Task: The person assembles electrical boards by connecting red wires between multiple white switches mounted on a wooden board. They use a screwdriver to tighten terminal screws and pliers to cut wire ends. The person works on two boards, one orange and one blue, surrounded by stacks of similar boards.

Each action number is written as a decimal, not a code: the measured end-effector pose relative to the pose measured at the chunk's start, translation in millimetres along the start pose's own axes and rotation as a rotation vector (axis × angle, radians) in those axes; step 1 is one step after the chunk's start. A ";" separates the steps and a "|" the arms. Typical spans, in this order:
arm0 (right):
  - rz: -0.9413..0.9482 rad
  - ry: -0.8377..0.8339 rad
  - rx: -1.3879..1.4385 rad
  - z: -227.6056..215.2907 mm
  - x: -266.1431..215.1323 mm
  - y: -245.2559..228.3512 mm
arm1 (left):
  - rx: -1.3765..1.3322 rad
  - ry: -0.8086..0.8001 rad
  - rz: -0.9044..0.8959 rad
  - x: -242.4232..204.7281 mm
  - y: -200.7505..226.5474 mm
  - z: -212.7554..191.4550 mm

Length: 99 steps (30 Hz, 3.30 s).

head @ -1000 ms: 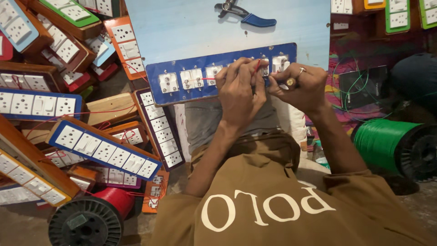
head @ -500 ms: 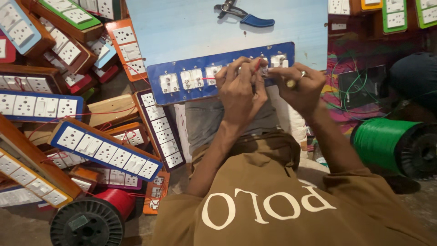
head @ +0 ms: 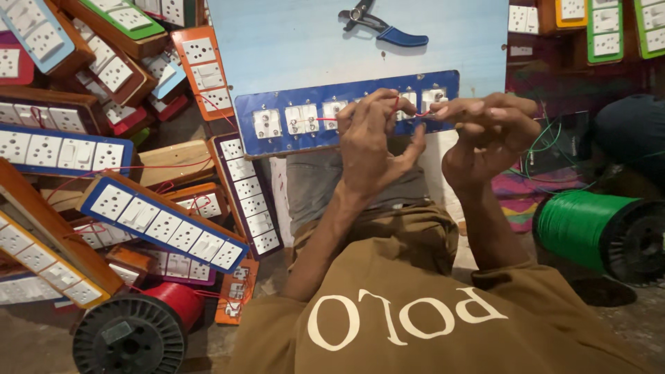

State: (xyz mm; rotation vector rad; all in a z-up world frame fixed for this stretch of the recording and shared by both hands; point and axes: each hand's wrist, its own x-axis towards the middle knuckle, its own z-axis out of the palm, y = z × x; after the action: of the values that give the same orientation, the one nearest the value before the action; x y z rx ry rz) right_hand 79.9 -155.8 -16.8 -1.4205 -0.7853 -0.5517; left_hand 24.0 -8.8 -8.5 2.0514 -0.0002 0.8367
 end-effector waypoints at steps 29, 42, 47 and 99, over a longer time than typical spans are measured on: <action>0.050 -0.363 -0.659 -22.4 51.7 -63.3 | -0.043 0.016 -0.105 -8.9 -4.8 6.2; 0.391 -0.140 0.037 -8.8 54.1 -66.2 | -0.006 0.050 0.001 -0.6 -0.1 -3.6; 0.232 -0.089 -0.255 -10.2 39.8 -55.1 | 0.050 0.049 0.040 -3.1 2.4 -9.7; -0.033 -0.375 -0.333 10.6 51.6 -47.0 | 0.069 0.038 -0.019 -2.7 0.5 -25.1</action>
State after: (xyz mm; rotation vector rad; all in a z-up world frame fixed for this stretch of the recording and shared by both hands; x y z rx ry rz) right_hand 76.2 -143.9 52.6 -1.8542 -1.0505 -0.4602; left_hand 7.6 8.7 -0.3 2.0960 0.0702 0.8748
